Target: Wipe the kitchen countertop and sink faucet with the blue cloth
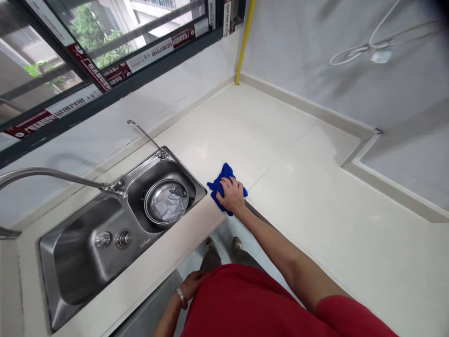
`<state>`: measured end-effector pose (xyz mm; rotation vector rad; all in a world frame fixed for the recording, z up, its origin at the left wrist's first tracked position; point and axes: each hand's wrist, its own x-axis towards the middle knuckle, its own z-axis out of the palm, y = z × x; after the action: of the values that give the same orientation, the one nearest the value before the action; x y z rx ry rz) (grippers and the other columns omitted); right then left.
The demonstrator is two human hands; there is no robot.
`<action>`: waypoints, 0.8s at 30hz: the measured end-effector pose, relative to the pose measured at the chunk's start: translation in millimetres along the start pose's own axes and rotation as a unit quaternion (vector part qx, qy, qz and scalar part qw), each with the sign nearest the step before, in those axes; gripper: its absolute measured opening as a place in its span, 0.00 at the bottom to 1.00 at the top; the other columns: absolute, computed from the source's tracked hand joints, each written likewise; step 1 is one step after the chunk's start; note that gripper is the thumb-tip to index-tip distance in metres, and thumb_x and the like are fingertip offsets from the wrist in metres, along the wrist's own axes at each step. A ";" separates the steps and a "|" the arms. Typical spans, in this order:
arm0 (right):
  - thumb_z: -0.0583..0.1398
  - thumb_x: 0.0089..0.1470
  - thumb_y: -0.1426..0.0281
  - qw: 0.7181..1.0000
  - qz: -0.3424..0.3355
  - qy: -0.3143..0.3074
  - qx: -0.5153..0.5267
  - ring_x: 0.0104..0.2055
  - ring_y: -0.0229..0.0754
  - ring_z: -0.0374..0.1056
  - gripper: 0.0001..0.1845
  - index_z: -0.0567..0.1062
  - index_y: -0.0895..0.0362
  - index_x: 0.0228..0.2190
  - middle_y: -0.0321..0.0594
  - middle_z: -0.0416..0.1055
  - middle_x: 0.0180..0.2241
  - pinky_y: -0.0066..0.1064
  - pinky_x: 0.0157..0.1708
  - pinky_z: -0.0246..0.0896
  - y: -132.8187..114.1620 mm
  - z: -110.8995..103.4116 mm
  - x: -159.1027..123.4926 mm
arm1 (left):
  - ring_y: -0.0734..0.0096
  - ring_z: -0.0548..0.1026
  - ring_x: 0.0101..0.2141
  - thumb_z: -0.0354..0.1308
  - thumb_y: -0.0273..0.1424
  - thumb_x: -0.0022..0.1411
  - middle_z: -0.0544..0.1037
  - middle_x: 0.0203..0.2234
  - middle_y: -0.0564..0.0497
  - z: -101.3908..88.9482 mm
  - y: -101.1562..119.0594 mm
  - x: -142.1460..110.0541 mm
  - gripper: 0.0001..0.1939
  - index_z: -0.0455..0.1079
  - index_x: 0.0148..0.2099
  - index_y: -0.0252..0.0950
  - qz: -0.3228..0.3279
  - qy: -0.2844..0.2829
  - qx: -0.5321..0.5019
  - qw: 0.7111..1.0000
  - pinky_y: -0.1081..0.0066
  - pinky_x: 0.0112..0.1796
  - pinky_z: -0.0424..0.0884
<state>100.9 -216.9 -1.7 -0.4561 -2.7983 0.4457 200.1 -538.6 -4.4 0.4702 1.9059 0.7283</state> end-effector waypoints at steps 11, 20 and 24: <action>0.51 0.61 0.61 0.999 0.019 0.000 -0.040 0.64 0.59 0.51 0.26 0.68 0.60 0.57 0.52 0.65 0.61 0.51 0.58 0.44 -8.9 -0.7 7.5 | 0.56 0.73 0.29 0.54 0.49 0.51 0.66 0.19 0.51 28.4 -30.6 36.9 0.19 0.54 0.20 0.45 -0.079 0.082 -0.004 0.993 0.58 0.33 0.68; 0.51 0.61 0.61 0.999 0.016 0.002 -0.050 0.64 0.59 0.51 0.27 0.67 0.60 0.57 0.52 0.65 0.61 0.50 0.58 0.44 -9.3 0.0 5.6 | 0.58 0.78 0.43 0.43 0.46 0.67 0.81 0.41 0.42 11.8 15.2 65.2 0.24 0.75 0.44 0.37 0.069 -0.016 -0.092 0.993 0.60 0.45 0.74; 0.52 0.60 0.61 0.999 0.015 0.001 -0.039 0.64 0.59 0.51 0.27 0.67 0.60 0.57 0.52 0.65 0.61 0.50 0.58 0.44 -9.9 0.1 6.5 | 0.59 0.79 0.47 0.54 0.49 0.63 0.81 0.48 0.46 20.2 53.0 60.6 0.23 0.76 0.53 0.43 0.148 -0.115 -0.101 0.977 0.60 0.47 0.75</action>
<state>92.3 -223.6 3.0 -0.5171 -2.8171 0.3435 192.9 -456.8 -16.0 0.6871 1.5439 1.0070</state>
